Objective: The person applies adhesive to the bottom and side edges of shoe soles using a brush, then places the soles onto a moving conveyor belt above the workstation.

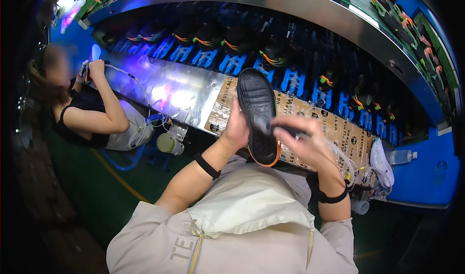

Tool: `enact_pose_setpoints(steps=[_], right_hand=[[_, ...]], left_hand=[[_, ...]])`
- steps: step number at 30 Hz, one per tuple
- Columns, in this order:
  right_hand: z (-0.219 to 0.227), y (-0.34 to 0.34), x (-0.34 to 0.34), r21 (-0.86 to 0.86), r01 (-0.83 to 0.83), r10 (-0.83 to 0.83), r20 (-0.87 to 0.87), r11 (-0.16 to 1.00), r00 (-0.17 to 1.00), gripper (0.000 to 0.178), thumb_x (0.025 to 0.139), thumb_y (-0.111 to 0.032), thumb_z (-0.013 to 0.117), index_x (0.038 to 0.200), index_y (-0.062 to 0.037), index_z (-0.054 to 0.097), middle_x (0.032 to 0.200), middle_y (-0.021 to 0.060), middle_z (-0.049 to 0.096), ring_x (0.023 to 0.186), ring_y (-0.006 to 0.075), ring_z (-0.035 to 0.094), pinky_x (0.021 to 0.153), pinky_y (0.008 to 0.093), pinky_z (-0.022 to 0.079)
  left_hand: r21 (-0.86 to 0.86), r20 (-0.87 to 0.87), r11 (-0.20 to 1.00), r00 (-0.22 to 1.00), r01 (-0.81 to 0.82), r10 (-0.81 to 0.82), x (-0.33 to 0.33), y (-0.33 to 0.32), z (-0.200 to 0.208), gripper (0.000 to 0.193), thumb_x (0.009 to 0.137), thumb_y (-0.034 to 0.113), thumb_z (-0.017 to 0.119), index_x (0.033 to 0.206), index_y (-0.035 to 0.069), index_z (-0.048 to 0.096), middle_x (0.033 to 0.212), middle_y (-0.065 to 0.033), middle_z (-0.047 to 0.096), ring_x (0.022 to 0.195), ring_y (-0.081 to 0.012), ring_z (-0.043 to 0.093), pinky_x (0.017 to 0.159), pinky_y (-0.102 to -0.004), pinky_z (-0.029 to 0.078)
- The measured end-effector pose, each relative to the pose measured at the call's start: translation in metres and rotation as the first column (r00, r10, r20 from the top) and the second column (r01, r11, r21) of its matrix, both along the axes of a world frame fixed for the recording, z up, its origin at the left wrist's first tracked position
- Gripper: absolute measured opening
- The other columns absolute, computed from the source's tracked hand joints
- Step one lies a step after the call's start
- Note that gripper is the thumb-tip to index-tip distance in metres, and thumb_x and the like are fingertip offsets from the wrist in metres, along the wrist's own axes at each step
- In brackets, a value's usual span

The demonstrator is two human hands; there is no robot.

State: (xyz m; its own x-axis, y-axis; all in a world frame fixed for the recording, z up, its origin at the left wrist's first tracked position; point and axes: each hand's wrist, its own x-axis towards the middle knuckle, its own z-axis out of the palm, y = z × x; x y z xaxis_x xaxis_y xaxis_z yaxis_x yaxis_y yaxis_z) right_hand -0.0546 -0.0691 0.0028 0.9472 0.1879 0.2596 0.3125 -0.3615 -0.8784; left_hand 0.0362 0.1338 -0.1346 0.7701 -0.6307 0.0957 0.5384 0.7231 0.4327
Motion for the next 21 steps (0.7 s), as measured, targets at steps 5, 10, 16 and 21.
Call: enact_pose_setpoints(steps=[5, 10, 16, 21], right_hand=[[-0.02, 0.031, 0.036, 0.271, 0.277, -0.322, 0.137, 0.922, 0.937, 0.026, 0.095, -0.004, 0.078, 0.121, 0.0, 0.079, 0.106, 0.009, 0.08, 0.094, 0.0146, 0.073, 0.084, 0.0301, 0.057], [-0.013, 0.013, 0.036, 0.149, -0.113, 0.105, 0.061, 0.982, 0.993, 0.029, 0.094, -0.01, 0.081, 0.121, -0.0011, 0.081, 0.104, 0.0113, 0.079, 0.091, 0.0181, 0.072, 0.086, 0.0296, 0.057], [-0.021, 0.014, 0.04, 0.17, 0.096, -0.143, 0.295, 0.981, 0.945, 0.024, 0.093, -0.003, 0.077, 0.116, 0.0005, 0.08, 0.096, 0.0097, 0.077, 0.084, 0.0188, 0.071, 0.079, 0.0322, 0.056], [-0.011, 0.006, 0.032, 0.15, -0.134, 0.109, 0.163, 0.98, 0.981, 0.026, 0.088, -0.01, 0.082, 0.112, -0.0001, 0.08, 0.099, 0.0163, 0.078, 0.09, 0.0321, 0.076, 0.08, 0.0398, 0.058]], left_hand=[[0.243, -0.023, 0.961, 0.989, -0.133, 0.143, -0.034, -0.02, 0.028, 0.086, 0.112, 0.073, 0.014, 0.161, 0.011, 0.049, 0.156, -0.0122, 0.059, 0.145, -0.0272, 0.056, 0.125, -0.0451, 0.043], [0.102, 0.109, 0.995, 0.994, -0.024, 0.013, -0.027, -0.004, 0.023, 0.082, 0.113, 0.073, 0.02, 0.161, 0.012, 0.048, 0.152, -0.0102, 0.062, 0.138, -0.0242, 0.062, 0.119, -0.0425, 0.051], [0.173, 0.02, 0.981, 0.996, -0.09, 0.088, -0.027, -0.011, 0.032, 0.08, 0.112, 0.073, 0.023, 0.154, 0.013, 0.056, 0.145, -0.0073, 0.067, 0.131, -0.022, 0.066, 0.113, -0.0416, 0.055], [0.118, -0.007, 0.986, 0.993, -0.118, 0.119, -0.024, -0.005, 0.04, 0.079, 0.112, 0.072, 0.024, 0.152, 0.013, 0.058, 0.144, -0.0082, 0.067, 0.13, -0.0235, 0.067, 0.112, -0.0433, 0.056]])
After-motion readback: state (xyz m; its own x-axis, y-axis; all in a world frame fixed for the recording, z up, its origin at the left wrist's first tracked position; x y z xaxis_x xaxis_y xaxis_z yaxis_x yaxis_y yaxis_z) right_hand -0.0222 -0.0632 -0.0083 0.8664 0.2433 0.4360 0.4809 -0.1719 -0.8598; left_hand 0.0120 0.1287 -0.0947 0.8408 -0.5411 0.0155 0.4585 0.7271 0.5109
